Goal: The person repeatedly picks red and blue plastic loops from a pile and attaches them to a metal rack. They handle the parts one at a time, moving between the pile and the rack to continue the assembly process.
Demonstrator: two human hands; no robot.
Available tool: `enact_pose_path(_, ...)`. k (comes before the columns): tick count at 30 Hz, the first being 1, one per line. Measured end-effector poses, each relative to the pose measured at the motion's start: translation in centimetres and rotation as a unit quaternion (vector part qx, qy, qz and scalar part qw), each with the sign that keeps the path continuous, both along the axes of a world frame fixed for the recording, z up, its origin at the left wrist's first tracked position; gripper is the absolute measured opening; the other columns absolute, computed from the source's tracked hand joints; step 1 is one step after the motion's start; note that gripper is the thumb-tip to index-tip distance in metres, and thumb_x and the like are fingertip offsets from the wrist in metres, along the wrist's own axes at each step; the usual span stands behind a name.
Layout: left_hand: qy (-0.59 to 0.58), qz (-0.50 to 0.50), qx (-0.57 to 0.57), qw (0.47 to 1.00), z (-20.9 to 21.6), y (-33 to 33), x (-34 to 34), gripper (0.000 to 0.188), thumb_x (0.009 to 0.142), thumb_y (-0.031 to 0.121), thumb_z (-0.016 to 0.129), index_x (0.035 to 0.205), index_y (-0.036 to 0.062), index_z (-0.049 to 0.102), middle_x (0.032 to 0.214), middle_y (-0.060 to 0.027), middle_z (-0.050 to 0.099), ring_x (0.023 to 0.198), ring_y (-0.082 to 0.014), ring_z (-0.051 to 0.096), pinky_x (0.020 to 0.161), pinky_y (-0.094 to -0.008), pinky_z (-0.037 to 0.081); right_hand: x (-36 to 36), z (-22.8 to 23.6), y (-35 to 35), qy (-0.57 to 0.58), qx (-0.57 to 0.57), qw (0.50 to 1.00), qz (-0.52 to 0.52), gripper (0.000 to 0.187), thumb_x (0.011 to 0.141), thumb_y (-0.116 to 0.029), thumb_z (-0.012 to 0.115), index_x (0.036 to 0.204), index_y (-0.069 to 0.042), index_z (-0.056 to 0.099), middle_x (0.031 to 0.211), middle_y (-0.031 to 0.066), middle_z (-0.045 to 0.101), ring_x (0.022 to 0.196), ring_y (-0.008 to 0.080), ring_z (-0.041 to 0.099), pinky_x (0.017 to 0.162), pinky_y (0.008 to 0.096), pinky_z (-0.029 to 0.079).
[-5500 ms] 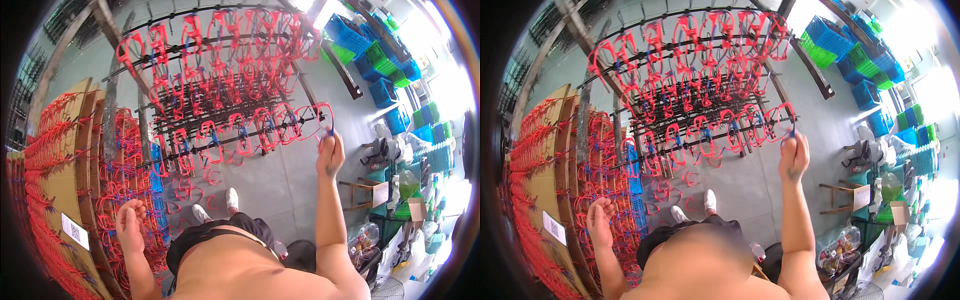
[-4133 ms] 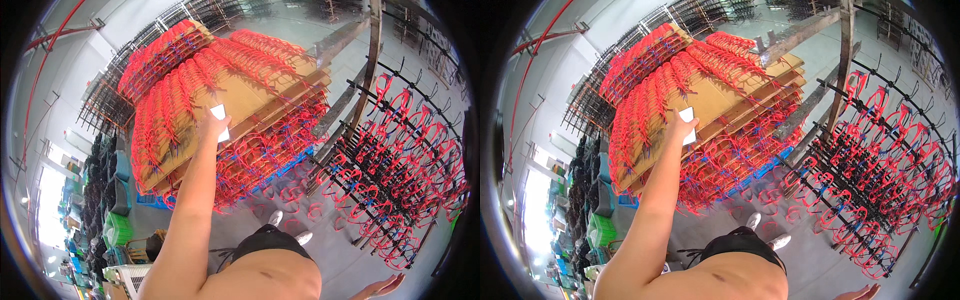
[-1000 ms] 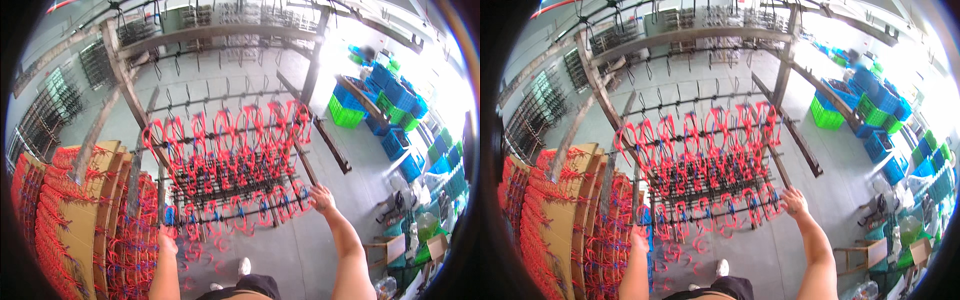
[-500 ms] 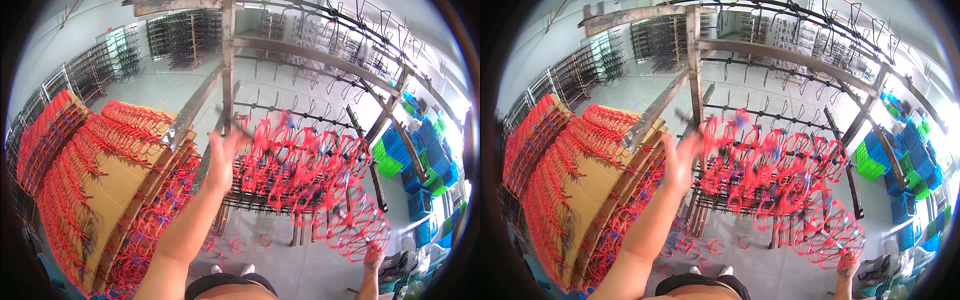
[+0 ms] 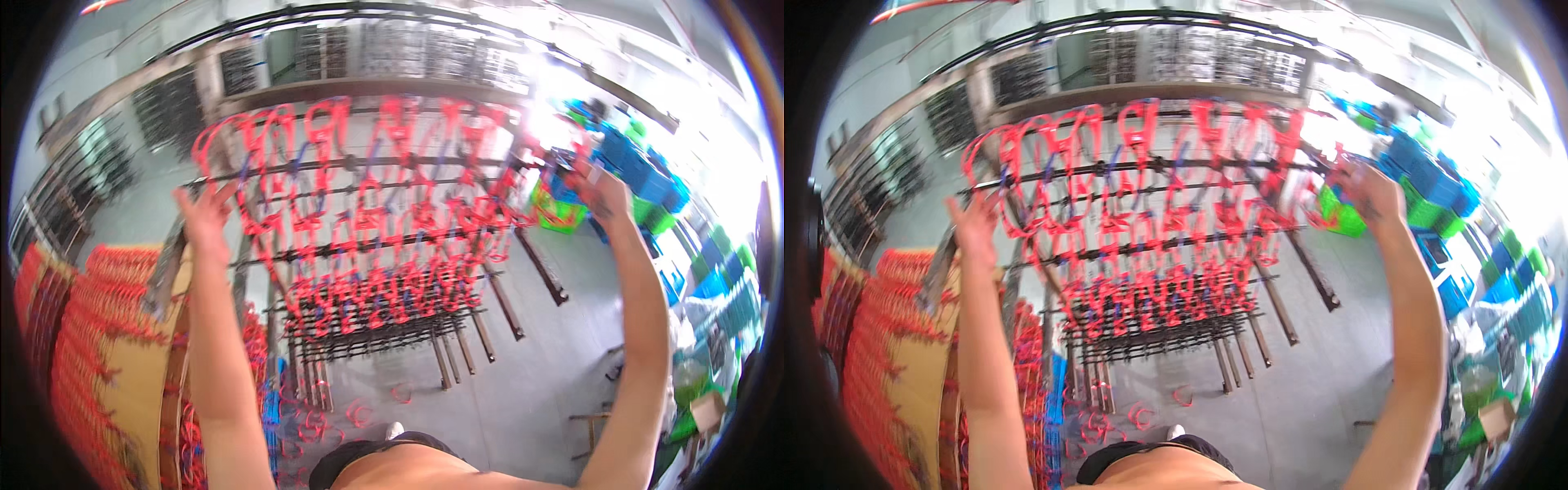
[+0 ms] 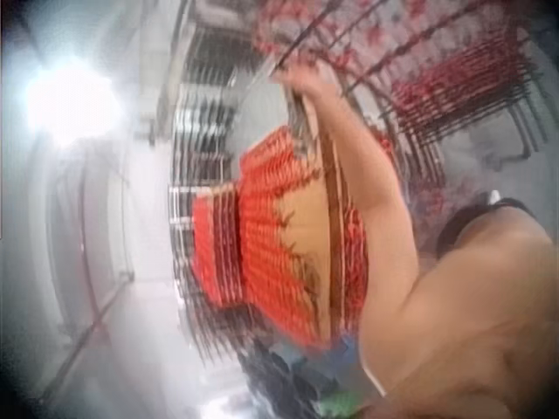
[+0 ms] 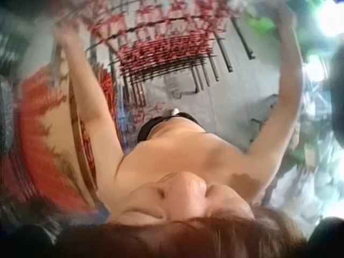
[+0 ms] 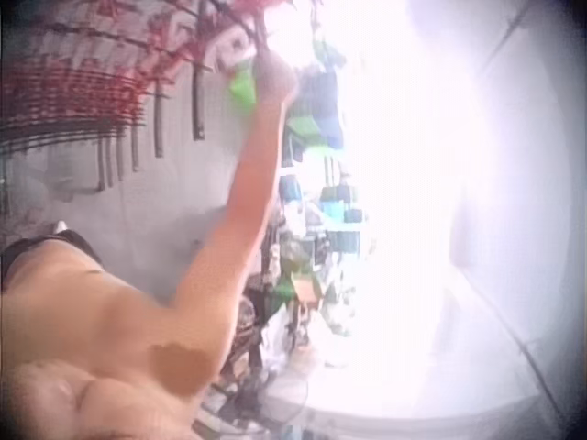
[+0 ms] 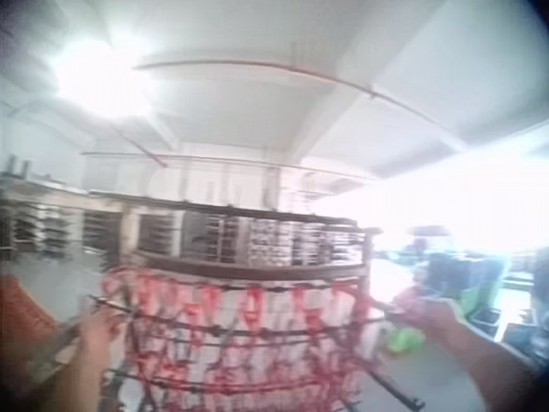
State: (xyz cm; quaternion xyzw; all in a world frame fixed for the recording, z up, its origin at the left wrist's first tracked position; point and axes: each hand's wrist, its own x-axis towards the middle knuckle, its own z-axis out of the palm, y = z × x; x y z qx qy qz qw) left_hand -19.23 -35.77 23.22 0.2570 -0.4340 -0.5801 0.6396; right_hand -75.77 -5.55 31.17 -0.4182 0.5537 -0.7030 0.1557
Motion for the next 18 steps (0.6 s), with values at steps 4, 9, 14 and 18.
enact_pose_path(4,-0.122,0.005,-0.066,0.99,0.7,4.5,-0.9,0.086,0.086,0.071,0.023,0.136,0.0016,0.036,0.122,-0.0111,0.056,0.1,-0.0163,0.048,0.094,-0.0304,0.03,-3.0,-0.6,-6.4,-0.125,-0.087,0.986,0.065,0.026,0.085,0.0,0.045,0.107,0.014,0.048,0.109,0.0227,0.054,0.099,0.0319,0.057,0.09,0.0384,0.047)
enact_pose_path(9,-0.201,0.229,-0.127,0.944,3.3,7.2,-3.0,0.074,0.09,0.061,0.03,0.14,0.0059,0.032,0.146,-0.012,0.029,0.137,-0.0226,0.022,0.111,-0.0378,0.013,-3.9,-1.6,-10.3,-0.123,-0.101,0.985,0.067,0.024,0.076,0.009,0.039,0.098,0.015,0.045,0.11,0.0262,0.052,0.103,0.0358,0.052,0.095,0.0424,0.043)
enact_pose_path(14,-0.107,0.195,-0.226,0.948,11.8,5.5,-4.2,0.065,0.094,0.048,0.035,0.141,0.0037,0.029,0.146,-0.0143,0.028,0.138,-0.0231,0.022,0.112,-0.0384,0.012,-10.9,-1.6,-8.5,0.538,0.172,0.822,-0.071,0.017,0.086,-0.009,0.054,0.097,0.005,0.054,0.093,0.0194,0.061,0.072,0.0255,0.063,0.062,0.0325,0.054)
enact_pose_path(18,-0.095,0.107,-0.119,0.983,20.2,2.2,-4.2,0.07,0.095,0.049,0.032,0.142,-0.0012,0.019,0.148,-0.0159,0.025,0.14,-0.0264,0.014,0.112,-0.0392,0.006,-7.6,5.6,-11.5,0.2,0.045,0.971,-0.119,0.05,0.093,-0.033,0.046,0.128,0.002,0.045,0.108,0.0127,0.063,0.103,0.0255,0.058,0.091,0.0344,0.044)
